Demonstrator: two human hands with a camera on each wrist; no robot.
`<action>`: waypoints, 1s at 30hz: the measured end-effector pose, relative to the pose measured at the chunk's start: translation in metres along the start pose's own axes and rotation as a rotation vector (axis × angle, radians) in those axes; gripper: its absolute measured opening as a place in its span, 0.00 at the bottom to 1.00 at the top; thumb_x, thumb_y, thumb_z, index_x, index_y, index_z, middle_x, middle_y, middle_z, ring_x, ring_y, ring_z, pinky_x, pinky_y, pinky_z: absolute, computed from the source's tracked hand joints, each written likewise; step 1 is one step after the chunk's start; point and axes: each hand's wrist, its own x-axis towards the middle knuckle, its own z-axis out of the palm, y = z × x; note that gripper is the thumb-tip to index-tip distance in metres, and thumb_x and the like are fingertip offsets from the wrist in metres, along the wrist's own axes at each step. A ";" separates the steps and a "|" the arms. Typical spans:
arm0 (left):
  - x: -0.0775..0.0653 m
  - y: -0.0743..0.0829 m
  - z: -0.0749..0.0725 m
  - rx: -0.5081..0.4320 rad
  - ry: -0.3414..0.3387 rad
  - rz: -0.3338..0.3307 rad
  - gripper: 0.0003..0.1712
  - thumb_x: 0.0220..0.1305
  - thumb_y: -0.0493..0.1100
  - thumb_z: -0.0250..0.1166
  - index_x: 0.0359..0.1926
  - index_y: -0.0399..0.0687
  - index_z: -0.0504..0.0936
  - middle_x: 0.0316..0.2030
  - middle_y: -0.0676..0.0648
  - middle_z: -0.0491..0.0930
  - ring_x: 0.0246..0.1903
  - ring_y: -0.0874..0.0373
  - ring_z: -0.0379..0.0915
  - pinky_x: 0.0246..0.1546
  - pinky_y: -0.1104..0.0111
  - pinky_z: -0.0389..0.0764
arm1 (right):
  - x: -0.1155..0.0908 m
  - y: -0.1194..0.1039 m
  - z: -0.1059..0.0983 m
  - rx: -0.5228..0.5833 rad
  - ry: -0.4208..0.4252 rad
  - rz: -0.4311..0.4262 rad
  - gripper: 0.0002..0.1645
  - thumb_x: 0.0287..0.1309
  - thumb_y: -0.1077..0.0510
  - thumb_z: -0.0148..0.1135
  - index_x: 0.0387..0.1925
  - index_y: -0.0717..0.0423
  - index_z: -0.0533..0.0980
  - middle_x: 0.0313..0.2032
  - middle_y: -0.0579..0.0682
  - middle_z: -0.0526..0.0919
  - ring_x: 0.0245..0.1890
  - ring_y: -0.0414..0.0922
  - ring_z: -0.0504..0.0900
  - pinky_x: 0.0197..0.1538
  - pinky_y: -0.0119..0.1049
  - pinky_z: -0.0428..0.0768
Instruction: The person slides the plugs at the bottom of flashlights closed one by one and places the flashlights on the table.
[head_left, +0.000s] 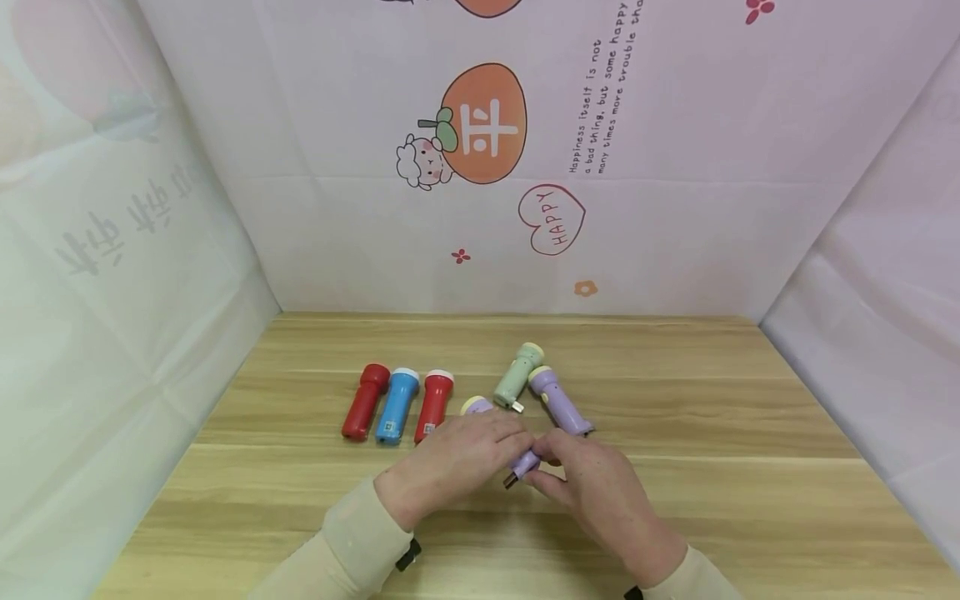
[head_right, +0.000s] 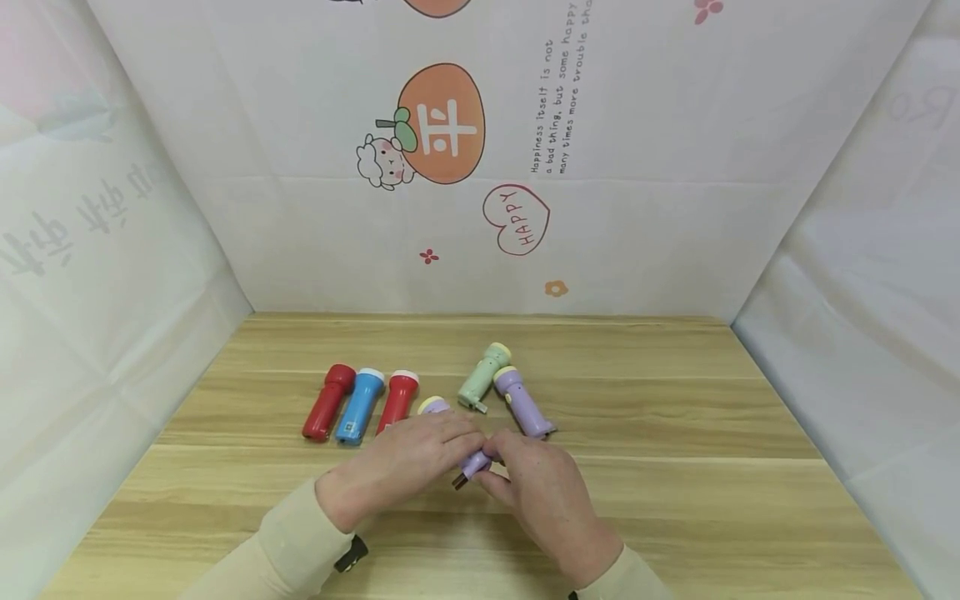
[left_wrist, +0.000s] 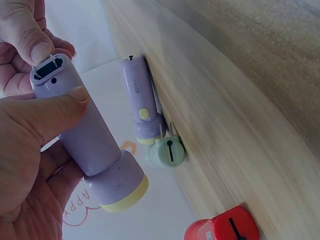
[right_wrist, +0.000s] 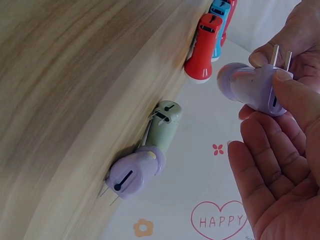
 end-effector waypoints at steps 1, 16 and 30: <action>0.000 0.000 0.000 0.004 0.001 0.002 0.17 0.70 0.39 0.69 0.57 0.56 0.80 0.55 0.58 0.82 0.59 0.64 0.76 0.62 0.74 0.76 | 0.000 0.000 0.000 0.001 0.003 -0.005 0.23 0.39 0.53 0.87 0.36 0.46 0.80 0.33 0.36 0.90 0.30 0.34 0.86 0.32 0.29 0.82; -0.001 0.001 -0.001 0.044 0.000 0.018 0.17 0.69 0.38 0.70 0.57 0.54 0.80 0.54 0.57 0.82 0.58 0.62 0.76 0.64 0.71 0.75 | 0.001 -0.003 -0.001 0.006 -0.022 0.012 0.20 0.40 0.53 0.86 0.34 0.45 0.82 0.31 0.34 0.88 0.29 0.34 0.84 0.31 0.29 0.80; -0.002 0.001 -0.001 0.043 0.012 0.020 0.18 0.69 0.39 0.71 0.57 0.54 0.80 0.55 0.57 0.82 0.59 0.62 0.76 0.66 0.71 0.75 | 0.001 -0.003 -0.001 0.004 -0.024 0.007 0.18 0.41 0.53 0.86 0.33 0.44 0.82 0.29 0.34 0.87 0.24 0.32 0.78 0.27 0.27 0.75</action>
